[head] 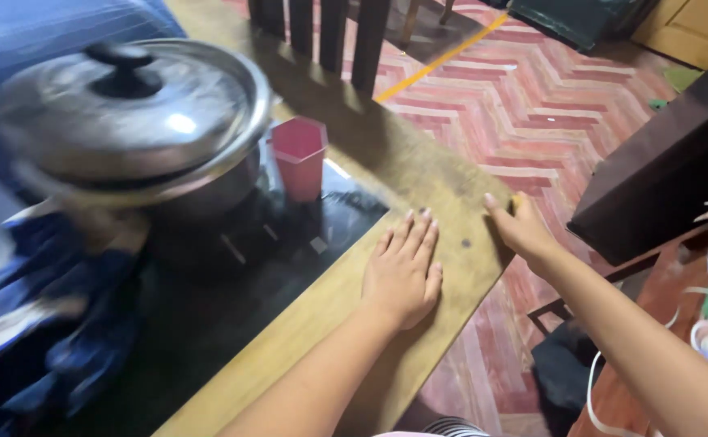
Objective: The recorder is sanding the surface of a wooden table using a piece of sandpaper.
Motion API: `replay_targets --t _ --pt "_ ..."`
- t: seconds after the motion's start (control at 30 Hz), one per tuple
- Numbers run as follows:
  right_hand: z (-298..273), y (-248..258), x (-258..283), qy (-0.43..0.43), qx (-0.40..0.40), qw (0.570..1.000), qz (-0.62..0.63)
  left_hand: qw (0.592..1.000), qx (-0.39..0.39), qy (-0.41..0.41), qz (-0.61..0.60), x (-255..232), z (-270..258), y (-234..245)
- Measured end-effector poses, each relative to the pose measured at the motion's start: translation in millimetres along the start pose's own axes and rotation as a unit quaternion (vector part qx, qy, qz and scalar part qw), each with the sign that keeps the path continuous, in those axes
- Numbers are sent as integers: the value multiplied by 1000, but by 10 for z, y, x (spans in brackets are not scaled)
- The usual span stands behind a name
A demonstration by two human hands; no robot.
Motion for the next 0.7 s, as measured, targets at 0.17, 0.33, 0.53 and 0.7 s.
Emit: replay_targets --t 0.17,0.33,0.53,0.7 --pt "661 -15 420 189 187 961 -76 999 -30 31 28 18 664 -281" --pt "1690 -651 535 377 220 898 -58 993 -79 84 36 -34 890 -199" --pt "1228 61 269 228 212 950 -32 981 -72 175 39 -227 654 49" --pt "1030 415 94 145 279 949 33 978 -49 193 66 -271 636 -7"
Point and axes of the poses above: each hand's wrist, its own z-axis towards the middle knuckle, its own y-axis out of the back of the hand, x = y × z, the point moved 2 cm from there along z, towards the middle knuckle, and after that the axes turned 1 degree about x, right-handed, at the moved point
